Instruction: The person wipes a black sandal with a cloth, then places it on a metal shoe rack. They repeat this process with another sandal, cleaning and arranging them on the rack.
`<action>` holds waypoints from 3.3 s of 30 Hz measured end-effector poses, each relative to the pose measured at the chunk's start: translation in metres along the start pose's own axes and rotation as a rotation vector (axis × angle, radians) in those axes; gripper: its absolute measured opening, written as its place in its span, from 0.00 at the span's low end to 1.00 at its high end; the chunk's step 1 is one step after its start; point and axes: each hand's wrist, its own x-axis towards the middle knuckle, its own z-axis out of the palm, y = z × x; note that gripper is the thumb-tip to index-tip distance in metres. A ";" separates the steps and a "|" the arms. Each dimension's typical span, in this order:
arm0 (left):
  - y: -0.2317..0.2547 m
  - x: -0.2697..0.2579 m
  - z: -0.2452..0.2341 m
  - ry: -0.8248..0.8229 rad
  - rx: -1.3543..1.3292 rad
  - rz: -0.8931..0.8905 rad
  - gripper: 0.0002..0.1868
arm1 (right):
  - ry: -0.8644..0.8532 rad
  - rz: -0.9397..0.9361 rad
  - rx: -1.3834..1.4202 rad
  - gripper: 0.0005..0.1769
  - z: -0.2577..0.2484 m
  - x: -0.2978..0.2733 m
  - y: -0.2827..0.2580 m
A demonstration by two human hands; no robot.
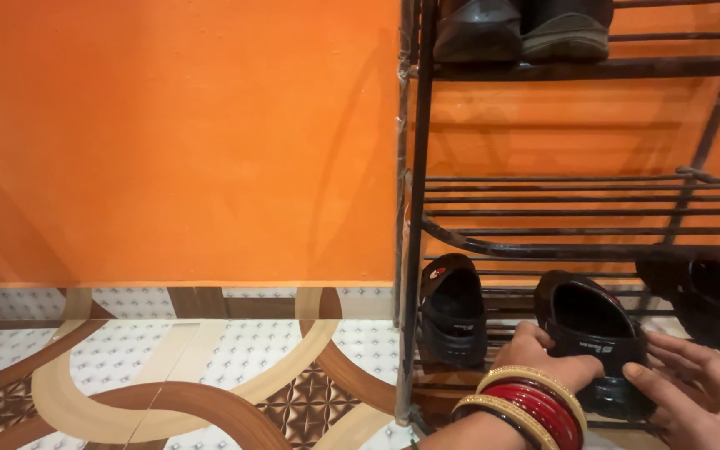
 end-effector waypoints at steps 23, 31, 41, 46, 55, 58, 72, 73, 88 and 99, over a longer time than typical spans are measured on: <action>0.063 -0.089 -0.019 -0.047 0.058 0.110 0.38 | 0.030 -0.513 -0.056 0.33 -0.057 -0.022 -0.042; 0.086 -0.098 -0.011 -0.089 0.094 0.143 0.38 | 0.034 -0.264 0.152 0.38 -0.085 -0.026 -0.068; 0.113 -0.095 0.017 -0.114 0.167 0.155 0.38 | 0.090 -0.249 0.171 0.35 -0.113 -0.025 -0.120; 0.126 -0.070 0.032 -0.122 0.131 0.156 0.38 | 0.121 -0.218 0.152 0.34 -0.118 -0.024 -0.157; 0.117 -0.025 0.055 -0.148 0.028 0.202 0.35 | 0.145 -0.371 0.051 0.33 -0.113 -0.018 -0.167; 0.103 -0.015 0.054 -0.133 0.048 0.239 0.35 | 0.186 -0.473 -0.120 0.33 -0.101 -0.029 -0.153; 0.091 0.009 0.059 -0.137 0.037 0.149 0.30 | 0.135 -0.309 0.171 0.35 -0.083 -0.018 -0.136; 0.093 0.010 0.060 -0.123 0.050 0.162 0.30 | 0.117 -0.300 0.174 0.36 -0.085 -0.015 -0.135; 0.136 0.042 0.088 -0.072 0.143 0.212 0.33 | 0.062 -0.173 0.022 0.33 -0.103 0.076 -0.151; 0.145 0.061 0.120 -0.047 0.240 0.211 0.33 | 0.067 -0.131 0.167 0.31 -0.109 0.099 -0.129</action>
